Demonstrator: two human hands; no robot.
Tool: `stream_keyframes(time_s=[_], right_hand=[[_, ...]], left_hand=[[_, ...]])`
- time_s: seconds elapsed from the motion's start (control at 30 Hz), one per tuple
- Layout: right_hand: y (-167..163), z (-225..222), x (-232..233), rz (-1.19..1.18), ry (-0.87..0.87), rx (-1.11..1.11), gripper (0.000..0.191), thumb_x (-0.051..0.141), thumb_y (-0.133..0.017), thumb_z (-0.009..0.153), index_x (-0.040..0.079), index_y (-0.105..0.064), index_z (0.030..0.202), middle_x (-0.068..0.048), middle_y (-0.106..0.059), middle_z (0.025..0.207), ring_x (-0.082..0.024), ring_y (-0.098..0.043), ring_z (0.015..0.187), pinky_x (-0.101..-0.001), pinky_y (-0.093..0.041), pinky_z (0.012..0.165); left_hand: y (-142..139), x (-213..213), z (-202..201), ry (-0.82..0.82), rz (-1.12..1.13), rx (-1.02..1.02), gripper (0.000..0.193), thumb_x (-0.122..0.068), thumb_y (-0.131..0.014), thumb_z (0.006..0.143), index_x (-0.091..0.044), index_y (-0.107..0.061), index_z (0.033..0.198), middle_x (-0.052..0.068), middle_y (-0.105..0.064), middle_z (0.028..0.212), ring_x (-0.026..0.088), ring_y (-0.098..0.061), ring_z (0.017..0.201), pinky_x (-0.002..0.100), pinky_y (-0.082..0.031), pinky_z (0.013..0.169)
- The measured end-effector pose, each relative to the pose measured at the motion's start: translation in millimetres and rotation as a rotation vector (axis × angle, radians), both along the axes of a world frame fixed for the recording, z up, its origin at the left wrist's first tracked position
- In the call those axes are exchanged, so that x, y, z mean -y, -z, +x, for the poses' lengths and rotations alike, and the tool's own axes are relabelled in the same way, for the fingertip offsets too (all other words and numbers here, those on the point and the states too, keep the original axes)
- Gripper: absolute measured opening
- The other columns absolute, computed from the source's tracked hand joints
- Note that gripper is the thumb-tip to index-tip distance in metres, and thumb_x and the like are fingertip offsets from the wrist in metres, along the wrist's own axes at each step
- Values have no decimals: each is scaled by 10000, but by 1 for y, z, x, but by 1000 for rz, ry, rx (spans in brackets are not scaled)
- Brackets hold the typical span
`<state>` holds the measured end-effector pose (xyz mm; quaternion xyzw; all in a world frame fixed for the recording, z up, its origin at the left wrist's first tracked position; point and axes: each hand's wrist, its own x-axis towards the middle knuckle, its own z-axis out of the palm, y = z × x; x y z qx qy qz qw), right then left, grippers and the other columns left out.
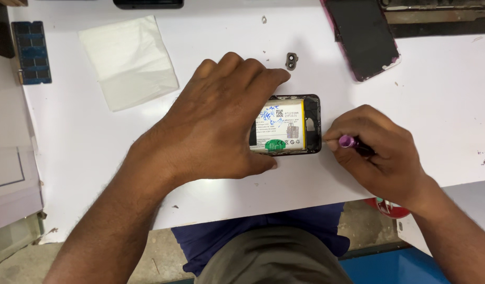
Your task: The person wipes a small phone component with a tissue, then uses a screwdriver to work on the screws of an opened smartphone lying on the bench. They press components into the phone body, align the back cover, and press the cover onto the phone to close it.
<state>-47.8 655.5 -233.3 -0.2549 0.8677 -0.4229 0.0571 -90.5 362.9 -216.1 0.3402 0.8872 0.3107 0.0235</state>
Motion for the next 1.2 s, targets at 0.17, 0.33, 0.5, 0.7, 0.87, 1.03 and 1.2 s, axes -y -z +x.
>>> stream_keyframes(time_s=[0.17, 0.33, 0.5, 0.7, 0.87, 1.03, 1.2], right_hand=[[5, -4, 8, 186, -38, -64, 149, 42, -722, 866, 57, -725, 1014, -69, -662, 1019, -53, -633, 578, -245, -485, 479], [7, -8, 14, 246, -105, -182, 173, 72, -759, 838, 68, -728, 1009, -52, -654, 986, -87, -642, 606, -264, -489, 482], [5, -13, 18, 307, -152, -298, 195, 110, -784, 828, 87, -725, 1013, -32, -662, 979, -119, -658, 635, -279, -510, 505], [0, -16, 18, 312, -160, -288, 234, 81, -768, 820, 72, -741, 1052, -40, -677, 978, -112, -670, 647, -269, -523, 506], [1, -16, 9, 148, -34, -207, 236, 4, -653, 912, 8, -717, 1138, -98, -663, 1084, -115, -707, 789, -229, -571, 609], [-1, -16, -21, -38, 111, -294, 259, 180, -496, 1144, -29, -650, 1154, -110, -614, 1087, -153, -645, 867, -255, -539, 737], [-9, -7, -39, 128, 299, -240, 423, 315, -420, 1200, -30, -657, 1138, -87, -589, 921, -123, -610, 695, -221, -495, 639]], left_hand=[[6, 3, -4, 2, -54, 12, 1119, -439, -973, 461, -37, -541, 1411, 100, -622, 1164, 272, -545, 1072, 437, -417, 893], [7, 3, -8, -1, -82, 5, 1083, -376, -975, 470, -26, -532, 1394, 102, -613, 1128, 265, -545, 1032, 432, -416, 849], [6, 3, -12, -3, -82, -10, 1053, -357, -974, 501, -20, -523, 1391, 102, -605, 1099, 258, -545, 1013, 430, -419, 829], [7, 3, -14, -5, -91, -2, 1046, -350, -971, 500, -29, -522, 1388, 99, -599, 1112, 254, -544, 1016, 426, -425, 835], [6, 5, -15, -7, -93, 23, 1033, -322, -955, 495, -31, -522, 1387, 97, -598, 1116, 254, -543, 1011, 417, -424, 823], [4, 6, -14, -8, -99, 45, 991, -259, -916, 516, -34, -515, 1395, 90, -601, 1089, 254, -547, 993, 416, -427, 806], [4, 8, -15, -32, -124, 45, 1012, -269, -924, 492, -28, -512, 1385, 116, -613, 1076, 268, -561, 982, 430, -446, 791]])
